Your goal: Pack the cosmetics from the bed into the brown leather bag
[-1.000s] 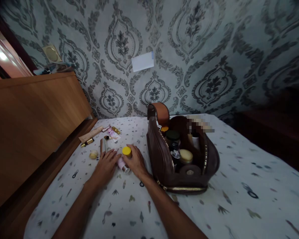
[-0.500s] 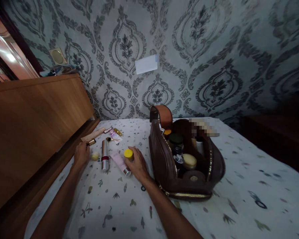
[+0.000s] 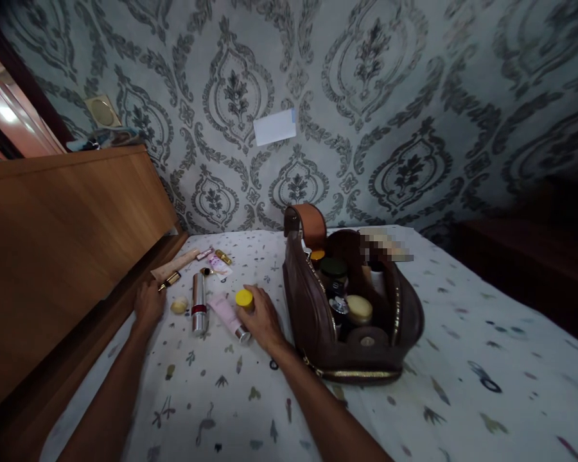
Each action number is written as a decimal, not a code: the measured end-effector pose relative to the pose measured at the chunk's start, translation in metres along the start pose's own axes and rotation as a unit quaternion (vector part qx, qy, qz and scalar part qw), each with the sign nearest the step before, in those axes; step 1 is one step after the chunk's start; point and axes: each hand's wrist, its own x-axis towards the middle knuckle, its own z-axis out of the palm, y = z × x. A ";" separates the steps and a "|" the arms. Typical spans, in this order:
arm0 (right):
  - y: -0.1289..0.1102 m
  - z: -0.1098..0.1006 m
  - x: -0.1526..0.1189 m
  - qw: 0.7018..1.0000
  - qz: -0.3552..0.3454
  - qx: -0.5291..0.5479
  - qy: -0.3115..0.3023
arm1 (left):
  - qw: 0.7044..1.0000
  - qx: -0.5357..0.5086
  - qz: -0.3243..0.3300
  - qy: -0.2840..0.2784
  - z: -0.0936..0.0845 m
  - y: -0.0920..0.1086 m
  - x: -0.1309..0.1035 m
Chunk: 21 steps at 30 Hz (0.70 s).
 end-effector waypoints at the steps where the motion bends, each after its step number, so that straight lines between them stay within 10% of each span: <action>1: 0.000 0.000 0.000 1.000 0.000 -0.002 0.001 | 1.000 -0.008 -0.002 -0.001 0.000 0.000 0.000; 11: -0.002 0.000 -0.001 1.000 0.002 -0.003 0.008 | 0.983 -0.175 0.029 0.050 -0.027 0.017 -0.002; 21: -0.008 -0.005 -0.002 0.997 -0.058 -0.029 0.045 | 0.920 -0.340 0.194 -0.001 -0.078 0.086 -0.035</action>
